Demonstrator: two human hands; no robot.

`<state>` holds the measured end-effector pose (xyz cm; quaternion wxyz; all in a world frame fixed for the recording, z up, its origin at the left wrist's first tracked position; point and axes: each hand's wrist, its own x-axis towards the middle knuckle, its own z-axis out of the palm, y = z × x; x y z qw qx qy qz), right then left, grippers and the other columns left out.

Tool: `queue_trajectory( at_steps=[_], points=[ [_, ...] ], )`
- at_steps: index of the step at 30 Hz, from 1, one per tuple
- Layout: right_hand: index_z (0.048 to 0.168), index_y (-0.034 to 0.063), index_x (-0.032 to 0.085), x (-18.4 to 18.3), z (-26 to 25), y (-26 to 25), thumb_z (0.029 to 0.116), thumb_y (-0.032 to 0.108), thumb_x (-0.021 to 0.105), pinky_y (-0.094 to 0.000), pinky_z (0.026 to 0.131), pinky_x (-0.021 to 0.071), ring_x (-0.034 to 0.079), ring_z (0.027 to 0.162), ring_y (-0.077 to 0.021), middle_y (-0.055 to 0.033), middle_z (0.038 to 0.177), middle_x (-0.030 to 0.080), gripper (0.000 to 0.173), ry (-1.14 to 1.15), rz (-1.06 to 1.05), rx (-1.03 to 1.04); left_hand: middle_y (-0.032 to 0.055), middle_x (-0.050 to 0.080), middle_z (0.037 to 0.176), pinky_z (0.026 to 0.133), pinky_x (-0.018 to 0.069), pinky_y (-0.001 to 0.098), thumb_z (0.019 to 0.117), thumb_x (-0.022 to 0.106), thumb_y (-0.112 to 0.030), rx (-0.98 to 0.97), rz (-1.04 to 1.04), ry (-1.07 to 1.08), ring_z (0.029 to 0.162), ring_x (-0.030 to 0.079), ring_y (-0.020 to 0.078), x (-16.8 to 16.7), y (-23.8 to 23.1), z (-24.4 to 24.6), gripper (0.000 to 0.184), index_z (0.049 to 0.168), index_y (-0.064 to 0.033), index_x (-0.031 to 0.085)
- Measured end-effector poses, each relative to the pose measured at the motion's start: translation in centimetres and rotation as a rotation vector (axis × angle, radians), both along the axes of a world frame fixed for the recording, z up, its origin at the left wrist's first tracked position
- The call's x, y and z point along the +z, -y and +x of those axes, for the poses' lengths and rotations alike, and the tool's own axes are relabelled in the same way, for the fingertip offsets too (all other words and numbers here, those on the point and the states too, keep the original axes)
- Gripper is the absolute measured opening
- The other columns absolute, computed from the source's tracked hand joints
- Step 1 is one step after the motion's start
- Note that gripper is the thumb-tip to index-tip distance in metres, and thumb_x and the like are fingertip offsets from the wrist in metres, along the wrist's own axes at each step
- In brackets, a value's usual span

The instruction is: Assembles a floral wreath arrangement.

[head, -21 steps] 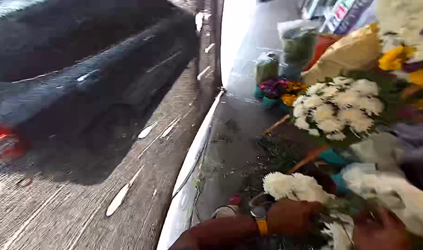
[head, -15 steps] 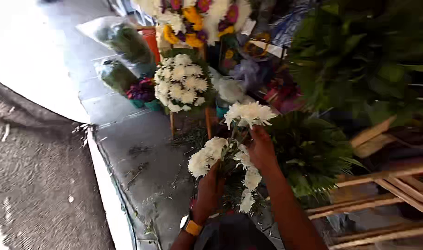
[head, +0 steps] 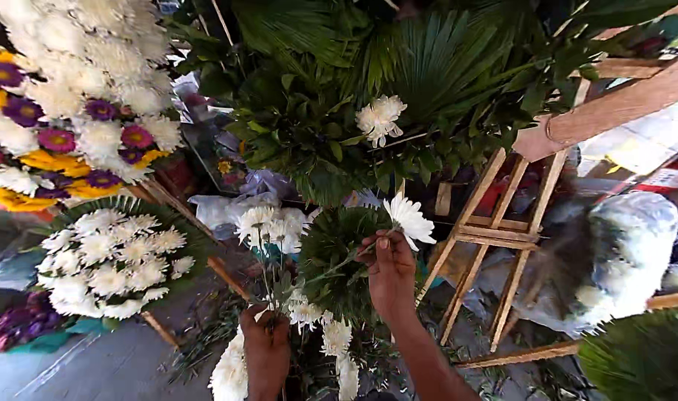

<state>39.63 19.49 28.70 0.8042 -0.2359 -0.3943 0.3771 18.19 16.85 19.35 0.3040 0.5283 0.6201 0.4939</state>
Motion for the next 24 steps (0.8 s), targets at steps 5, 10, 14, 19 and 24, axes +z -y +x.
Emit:
queue_trajectory(
  at_steps=[5, 10, 14, 19, 24],
  points=[
    [0.116, 0.0065, 0.062, 1.1, 0.0, 0.7, 0.1073, 0.01, 0.048, -0.0373, 0.084, 0.0628, 0.073, 0.089, -0.021, -0.0114, 0.105, 0.072, 0.017, -0.078, -0.204, 0.21, 0.0091, 0.068, 0.11, 0.078, 0.0603, 0.033, 0.0993, 0.06, -0.025, -0.263, 0.235, -0.014, 0.089, 0.068, 0.0107, 3.3, -1.4, 2.9, 0.046, 0.134, 0.0034, 0.049],
    [0.119, 0.0085, 0.061, 0.4, -1.7, 1.5, 0.1073, 0.014, 0.051, -0.039, 0.083, 0.0635, 0.073, 0.091, -0.0225, -0.0119, 0.11, 0.07, 0.016, 0.048, -0.303, 0.298, -0.0036, 0.063, 0.093, 0.069, 0.0543, 0.0237, 0.1015, 0.058, -0.049, -0.578, 0.286, 0.245, 0.075, 0.059, 0.0034, 4.4, -2.1, 4.6, 0.051, 0.13, -0.0066, 0.054],
    [0.118, 0.0041, 0.063, -0.1, -1.4, 1.5, 0.1062, 0.013, 0.054, -0.0394, 0.081, 0.0637, 0.073, 0.087, -0.0215, -0.0139, 0.107, 0.072, 0.017, 0.168, -0.365, 0.337, -0.0034, 0.06, 0.087, 0.066, 0.0528, 0.0244, 0.1045, 0.053, -0.046, -0.572, 0.292, 0.285, 0.071, 0.057, 0.0056, 3.9, -2.0, 5.1, 0.042, 0.125, -0.0099, 0.059],
    [0.113, -0.0034, 0.06, -0.3, -1.5, 1.1, 0.1057, 0.007, 0.052, -0.0401, 0.082, 0.0635, 0.073, 0.087, -0.0225, -0.0159, 0.103, 0.071, 0.015, 0.191, -0.435, 0.439, 0.0005, 0.06, 0.1, 0.066, 0.0525, 0.0228, 0.104, 0.05, -0.052, -0.532, 0.278, 0.315, 0.074, 0.057, 0.0055, 2.4, -1.3, 5.0, 0.056, 0.128, -0.0033, 0.061],
    [0.112, -0.0075, 0.059, -0.8, -2.1, 1.0, 0.107, 0.006, 0.048, -0.0392, 0.08, 0.0638, 0.073, 0.085, -0.0219, -0.0151, 0.1, 0.072, 0.018, 0.167, -0.493, 0.461, -0.0064, 0.062, 0.084, 0.057, 0.0498, 0.0196, 0.1029, 0.052, -0.054, -0.39, 0.213, 0.362, 0.062, 0.054, 0.0022, 1.2, -0.5, 5.1, 0.052, 0.122, -0.0074, 0.063]
  ],
)
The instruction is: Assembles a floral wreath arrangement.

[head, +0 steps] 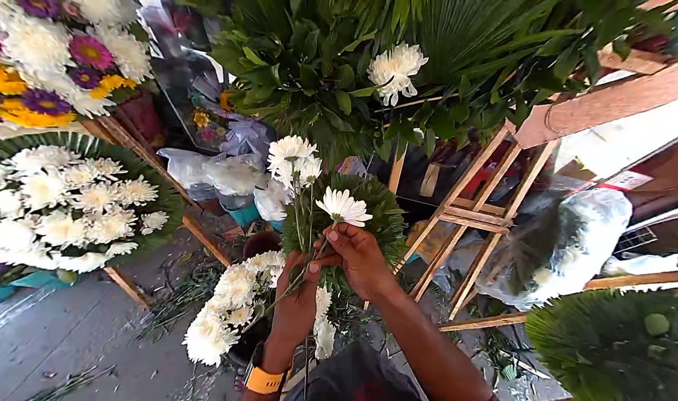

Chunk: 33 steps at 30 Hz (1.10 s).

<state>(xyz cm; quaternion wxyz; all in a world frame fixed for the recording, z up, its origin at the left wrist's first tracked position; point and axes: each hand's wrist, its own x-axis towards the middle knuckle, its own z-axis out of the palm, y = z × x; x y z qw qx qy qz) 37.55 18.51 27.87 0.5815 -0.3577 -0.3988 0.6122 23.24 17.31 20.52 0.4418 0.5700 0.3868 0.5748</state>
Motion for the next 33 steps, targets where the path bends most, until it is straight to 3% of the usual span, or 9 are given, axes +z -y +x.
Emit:
queue_trajectory(
  at_steps=[2, 4, 6, 11, 13, 15, 19, 28, 33],
  points=[
    [0.11, -0.0037, 0.06, 0.4, 0.2, -0.4, 0.1083, 0.009, 0.045, -0.0375, 0.081, 0.0628, 0.072, 0.084, -0.0194, -0.0117, 0.096, 0.071, 0.02, -0.012, 0.049, -0.158, -0.0085, 0.058, 0.075, 0.053, 0.0473, 0.019, 0.1041, 0.045, -0.058, 0.0, -0.067, -0.021, 0.057, 0.051, 0.0015, 0.1, 0.7, -0.5, 0.052, 0.114, -0.0109, 0.064],
    [0.114, 0.0066, 0.059, 1.2, 3.0, -2.4, 0.1086, 0.016, 0.045, -0.0384, 0.087, 0.0596, 0.069, 0.09, -0.0164, -0.0045, 0.102, 0.069, 0.018, 0.03, 0.226, -0.393, -0.0095, 0.061, 0.08, 0.052, 0.0456, 0.018, 0.1024, 0.038, -0.065, -0.045, -0.136, -0.097, 0.058, 0.05, 0.0005, 0.0, 1.8, -1.9, 0.059, 0.116, -0.0153, 0.066],
    [0.121, 0.0149, 0.057, 2.8, 6.7, -4.5, 0.1083, 0.023, 0.049, -0.0356, 0.088, 0.0584, 0.066, 0.094, -0.0119, 0.0024, 0.11, 0.064, 0.016, 0.196, 0.447, -0.571, -0.0077, 0.06, 0.083, 0.052, 0.0455, 0.019, 0.0968, 0.048, -0.069, -0.088, -0.12, -0.111, 0.059, 0.051, 0.0022, -0.9, 2.4, -3.4, 0.06, 0.12, -0.016, 0.064],
    [0.118, -0.006, 0.061, 6.0, 10.6, -10.5, 0.0937, 0.002, 0.07, -0.0358, 0.086, 0.062, 0.071, 0.096, -0.015, -0.0088, 0.107, 0.071, 0.027, 0.531, 0.895, -0.903, -0.0044, 0.058, 0.081, 0.047, 0.0463, 0.0209, 0.099, 0.054, -0.061, 0.016, 0.018, -0.155, 0.056, 0.05, 0.0035, -2.0, 2.8, -4.3, 0.057, 0.119, -0.008, 0.063],
    [0.12, -0.0085, 0.062, 6.3, 11.4, -12.2, 0.0878, 0.007, 0.077, -0.0339, 0.099, 0.0576, 0.069, 0.107, -0.0159, -0.0128, 0.112, 0.071, 0.039, 0.779, 0.922, -0.975, -0.0053, 0.057, 0.08, 0.046, 0.0456, 0.0193, 0.0997, 0.054, -0.059, 0.027, 0.02, -0.131, 0.055, 0.049, 0.0025, -1.9, 3.0, -4.5, 0.056, 0.121, -0.0074, 0.061],
    [0.115, -0.0057, 0.069, 6.5, 12.6, -13.7, 0.0869, 0.014, 0.075, -0.0445, 0.115, 0.0409, 0.066, 0.115, -0.0258, -0.0175, 0.114, 0.072, 0.035, 1.094, 0.961, -1.022, -0.0061, 0.057, 0.081, 0.046, 0.0451, 0.0184, 0.0994, 0.055, -0.058, 0.048, 0.032, -0.125, 0.055, 0.05, 0.0017, -1.8, 3.1, -4.9, 0.055, 0.122, -0.0079, 0.06],
    [0.111, 0.0032, 0.074, 6.9, 13.8, -16.1, 0.0921, 0.013, 0.067, -0.058, 0.116, 0.0334, 0.067, 0.116, -0.0316, -0.0136, 0.115, 0.075, 0.022, 1.483, 0.929, -1.02, -0.0033, 0.06, 0.086, 0.053, 0.0487, 0.0174, 0.0994, 0.056, -0.055, 0.111, 0.073, -0.188, 0.063, 0.053, -0.0003, -1.1, 3.1, -6.0, 0.058, 0.123, -0.0012, 0.06],
    [0.109, 0.007, 0.076, 7.0, 14.2, -18.3, 0.0907, 0.018, 0.069, -0.0601, 0.114, 0.0302, 0.068, 0.113, -0.0291, -0.0092, 0.109, 0.077, 0.022, 1.591, 0.936, -1.098, -0.0056, 0.06, 0.096, 0.069, 0.0515, 0.0139, 0.0968, 0.064, -0.037, 0.224, 0.139, -0.096, 0.08, 0.058, -0.0031, -0.5, 3.2, -7.1, 0.05, 0.128, 0.0006, 0.052],
    [0.107, 0.0084, 0.076, 7.1, 14.8, -18.5, 0.0912, 0.017, 0.067, -0.0609, 0.114, 0.0302, 0.069, 0.11, -0.0284, -0.0087, 0.107, 0.077, 0.02, 1.645, 0.92, -1.061, -0.0057, 0.06, 0.095, 0.06, 0.0511, 0.0152, 0.0976, 0.063, -0.035, 0.279, 0.144, -0.086, 0.073, 0.057, -0.0027, -0.6, 3.0, -7.6, 0.05, 0.13, 0.0011, 0.051]
  ],
)
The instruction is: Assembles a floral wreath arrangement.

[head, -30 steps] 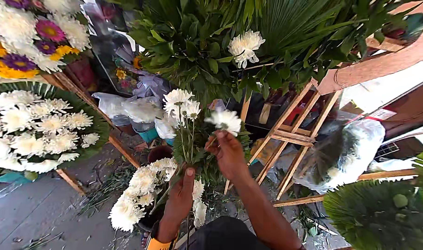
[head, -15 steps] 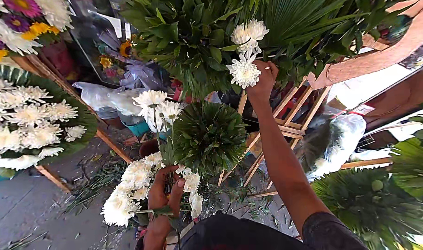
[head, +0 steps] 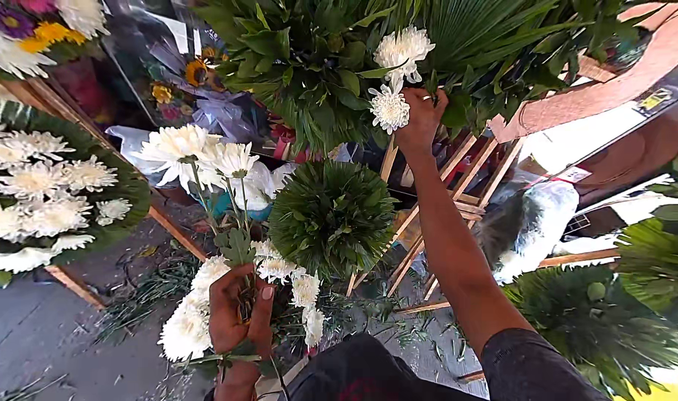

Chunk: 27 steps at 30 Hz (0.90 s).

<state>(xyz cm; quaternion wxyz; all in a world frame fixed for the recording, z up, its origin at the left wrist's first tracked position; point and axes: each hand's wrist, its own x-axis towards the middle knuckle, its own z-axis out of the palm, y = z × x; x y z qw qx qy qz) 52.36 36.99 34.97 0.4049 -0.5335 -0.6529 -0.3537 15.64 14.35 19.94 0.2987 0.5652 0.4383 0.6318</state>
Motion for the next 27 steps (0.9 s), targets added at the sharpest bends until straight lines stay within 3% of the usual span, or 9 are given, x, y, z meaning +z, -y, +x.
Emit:
queue_trajectory(
  at_steps=[7, 11, 14, 16, 17, 18, 21, 24, 27],
  points=[
    [0.11, 0.0103, 0.076, 0.1, -0.4, -1.1, 0.0926, 0.014, 0.064, -0.0627, 0.112, 0.0287, 0.067, 0.113, -0.0318, -0.0078, 0.106, 0.077, 0.021, -0.032, -0.041, -0.067, -0.0038, 0.06, 0.093, 0.053, 0.0485, 0.0174, 0.0975, 0.056, -0.02, 0.007, -0.003, 0.005, 0.066, 0.056, 0.0002, -0.2, 0.0, -0.1, 0.039, 0.129, 0.0027, 0.05],
    [0.136, 0.0111, 0.064, 1.6, -2.4, 2.9, 0.0862, 0.005, 0.066, -0.0682, 0.117, 0.0258, 0.053, 0.135, -0.038, -0.0143, 0.138, 0.064, 0.05, -0.142, -0.218, -0.153, -0.0054, 0.063, 0.088, 0.051, 0.0493, 0.0187, 0.0945, 0.051, -0.007, -0.04, 0.041, 0.068, 0.064, 0.058, 0.0019, -0.3, 0.7, -0.5, 0.039, 0.133, 0.0007, 0.045],
    [0.15, 0.0095, 0.048, -0.2, -7.2, 9.8, 0.0965, 0.016, 0.061, -0.059, 0.118, 0.0305, 0.039, 0.146, -0.0337, -0.0138, 0.157, 0.044, 0.056, -0.37, -0.204, 0.056, -0.0069, 0.064, 0.086, 0.052, 0.0497, 0.0183, 0.0964, 0.054, -0.008, -0.045, 0.046, 0.133, 0.064, 0.058, 0.0023, -0.5, 1.2, -1.0, 0.037, 0.132, -0.0033, 0.047],
    [0.138, 0.0073, 0.055, -2.6, -11.9, 13.4, 0.1029, 0.021, 0.057, -0.0422, 0.103, 0.051, 0.058, 0.125, -0.0198, -0.0088, 0.139, 0.059, 0.038, -0.633, -0.329, 0.4, -0.0052, 0.065, 0.086, 0.052, 0.0498, 0.0195, 0.0971, 0.056, -0.01, -0.051, 0.03, 0.154, 0.064, 0.058, 0.0037, -0.4, 1.4, -1.1, 0.035, 0.131, -0.004, 0.048],
    [0.126, 0.0045, 0.062, -3.7, -14.2, 14.2, 0.1036, 0.022, 0.057, -0.0408, 0.092, 0.0574, 0.066, 0.109, -0.0182, -0.0089, 0.123, 0.067, 0.029, -0.752, -0.465, 0.578, -0.0053, 0.065, 0.086, 0.052, 0.0496, 0.0193, 0.0978, 0.056, -0.011, -0.061, 0.027, 0.148, 0.064, 0.058, 0.0035, -0.2, 1.4, -1.0, 0.034, 0.13, -0.0052, 0.049],
    [0.118, 0.0028, 0.067, -4.4, -16.2, 14.3, 0.1041, 0.024, 0.057, -0.0425, 0.085, 0.061, 0.071, 0.098, -0.0199, -0.0101, 0.113, 0.071, 0.027, -0.849, -0.653, 0.702, -0.0056, 0.065, 0.086, 0.052, 0.0493, 0.0186, 0.0986, 0.056, -0.013, -0.071, 0.034, 0.129, 0.064, 0.058, 0.0029, -0.1, 1.4, -0.8, 0.033, 0.13, -0.0062, 0.049],
    [0.12, 0.0045, 0.067, -5.2, -19.9, 13.6, 0.1061, 0.027, 0.056, -0.0373, 0.082, 0.061, 0.071, 0.093, -0.0186, -0.0088, 0.111, 0.072, 0.029, -1.128, -1.057, 0.885, -0.0042, 0.063, 0.087, 0.056, 0.0499, 0.0182, 0.0997, 0.054, -0.014, -0.066, 0.069, 0.008, 0.067, 0.058, 0.0027, 0.1, 1.3, -0.2, 0.031, 0.128, -0.0041, 0.051],
    [0.111, 0.0039, 0.066, -4.9, -20.2, 13.7, 0.1036, 0.016, 0.061, -0.0315, 0.076, 0.0607, 0.07, 0.084, -0.0155, -0.0087, 0.103, 0.071, 0.016, -1.322, -1.018, 1.011, -0.0019, 0.062, 0.086, 0.063, 0.0531, 0.0191, 0.0971, 0.053, -0.011, 0.065, 0.012, -0.106, 0.071, 0.06, 0.0027, 0.5, 1.0, 0.4, 0.027, 0.122, 0.0009, 0.052],
    [0.11, 0.0037, 0.063, -6.6, -19.9, 15.8, 0.1048, 0.012, 0.056, -0.0399, 0.086, 0.0622, 0.072, 0.092, -0.0219, -0.0117, 0.106, 0.071, 0.012, -1.278, -0.771, 1.112, 0.0008, 0.061, 0.085, 0.051, 0.048, 0.0221, 0.0938, 0.05, -0.006, 0.12, -0.174, 0.058, 0.063, 0.057, 0.0071, 1.1, 0.0, 0.7, 0.029, 0.122, 0.0013, 0.05]
  ],
)
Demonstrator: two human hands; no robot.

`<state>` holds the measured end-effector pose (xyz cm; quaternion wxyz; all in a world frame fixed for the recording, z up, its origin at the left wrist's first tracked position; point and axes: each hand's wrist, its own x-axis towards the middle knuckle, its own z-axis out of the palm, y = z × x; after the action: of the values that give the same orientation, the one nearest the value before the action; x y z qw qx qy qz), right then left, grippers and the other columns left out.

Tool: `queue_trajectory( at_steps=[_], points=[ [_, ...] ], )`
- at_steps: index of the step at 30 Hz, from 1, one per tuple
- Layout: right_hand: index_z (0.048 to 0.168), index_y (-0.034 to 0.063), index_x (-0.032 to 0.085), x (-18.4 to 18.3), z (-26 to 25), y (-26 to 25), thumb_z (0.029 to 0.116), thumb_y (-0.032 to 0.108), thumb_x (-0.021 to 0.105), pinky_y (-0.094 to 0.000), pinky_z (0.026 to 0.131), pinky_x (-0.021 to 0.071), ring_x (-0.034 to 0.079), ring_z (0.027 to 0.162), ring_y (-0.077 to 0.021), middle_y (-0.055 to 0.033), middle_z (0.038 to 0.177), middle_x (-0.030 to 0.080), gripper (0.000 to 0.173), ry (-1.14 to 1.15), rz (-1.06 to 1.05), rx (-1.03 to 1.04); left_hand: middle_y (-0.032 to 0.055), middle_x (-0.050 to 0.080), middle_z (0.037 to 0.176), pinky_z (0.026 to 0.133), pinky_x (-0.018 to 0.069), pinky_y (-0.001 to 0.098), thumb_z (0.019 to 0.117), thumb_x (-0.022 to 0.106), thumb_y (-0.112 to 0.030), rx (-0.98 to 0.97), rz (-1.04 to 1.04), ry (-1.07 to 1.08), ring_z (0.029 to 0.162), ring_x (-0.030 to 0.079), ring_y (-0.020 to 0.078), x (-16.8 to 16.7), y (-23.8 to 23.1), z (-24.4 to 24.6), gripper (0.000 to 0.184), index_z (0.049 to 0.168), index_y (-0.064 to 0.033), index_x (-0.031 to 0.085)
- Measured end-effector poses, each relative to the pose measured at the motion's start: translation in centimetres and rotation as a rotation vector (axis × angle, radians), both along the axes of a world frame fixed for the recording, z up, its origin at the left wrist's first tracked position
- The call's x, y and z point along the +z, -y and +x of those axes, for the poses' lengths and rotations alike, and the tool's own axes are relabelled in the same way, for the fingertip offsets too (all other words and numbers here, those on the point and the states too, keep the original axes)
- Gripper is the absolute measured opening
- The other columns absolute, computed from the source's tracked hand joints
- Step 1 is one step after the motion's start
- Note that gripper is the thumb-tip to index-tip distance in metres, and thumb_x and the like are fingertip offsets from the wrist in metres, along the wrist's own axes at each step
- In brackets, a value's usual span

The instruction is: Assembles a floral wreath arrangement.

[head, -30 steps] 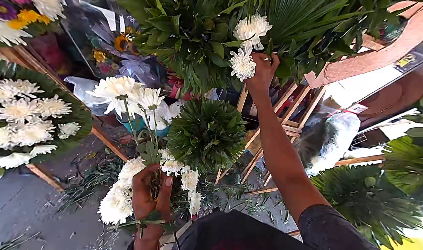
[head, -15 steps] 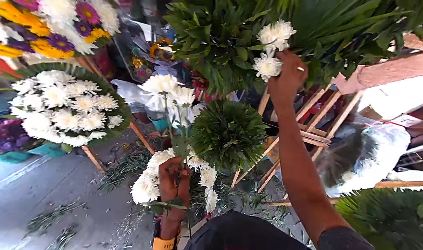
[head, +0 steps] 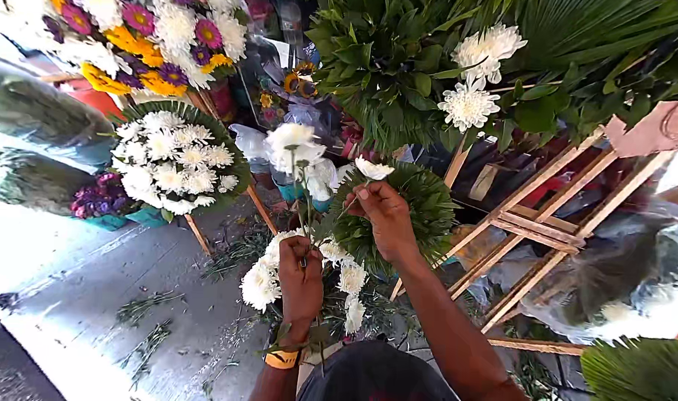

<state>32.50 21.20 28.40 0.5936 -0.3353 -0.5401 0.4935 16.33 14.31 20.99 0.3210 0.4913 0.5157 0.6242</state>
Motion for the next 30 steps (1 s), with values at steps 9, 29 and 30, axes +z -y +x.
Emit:
queue_trajectory(
  at_steps=[9, 29, 30],
  points=[
    [0.115, 0.0177, 0.065, -1.0, 2.6, 4.8, 0.1058, 0.021, 0.056, -0.0391, 0.085, 0.0629, 0.072, 0.092, -0.0187, -0.0052, 0.105, 0.071, 0.014, -0.399, 0.125, -0.207, 0.005, 0.064, 0.102, 0.068, 0.0552, 0.0276, 0.0988, 0.058, -0.016, -0.252, -0.092, -0.1, 0.08, 0.063, 0.0091, -0.4, -3.5, 1.9, 0.033, 0.127, -0.002, 0.051],
    [0.109, -0.0001, 0.064, -5.4, 1.2, 3.8, 0.1062, 0.013, 0.051, -0.0311, 0.086, 0.0555, 0.063, 0.089, -0.0116, -0.0057, 0.103, 0.066, 0.019, -0.101, -0.308, -0.145, -0.0064, 0.058, 0.07, 0.047, 0.0461, 0.0191, 0.102, 0.051, -0.012, -0.372, 0.027, 0.219, 0.051, 0.05, 0.0036, -1.1, -2.8, 4.3, 0.013, 0.091, -0.0098, 0.058],
    [0.107, 0.0038, 0.062, -5.5, 1.4, 2.8, 0.1073, 0.014, 0.047, -0.032, 0.084, 0.0566, 0.063, 0.086, -0.0114, -0.004, 0.1, 0.065, 0.018, -0.201, -0.292, -0.226, -0.008, 0.054, 0.069, 0.047, 0.0454, 0.0189, 0.1011, 0.048, -0.011, -0.348, 0.033, 0.192, 0.051, 0.049, 0.0032, -1.3, -2.9, 3.9, 0.014, 0.09, -0.0116, 0.057]
  ],
)
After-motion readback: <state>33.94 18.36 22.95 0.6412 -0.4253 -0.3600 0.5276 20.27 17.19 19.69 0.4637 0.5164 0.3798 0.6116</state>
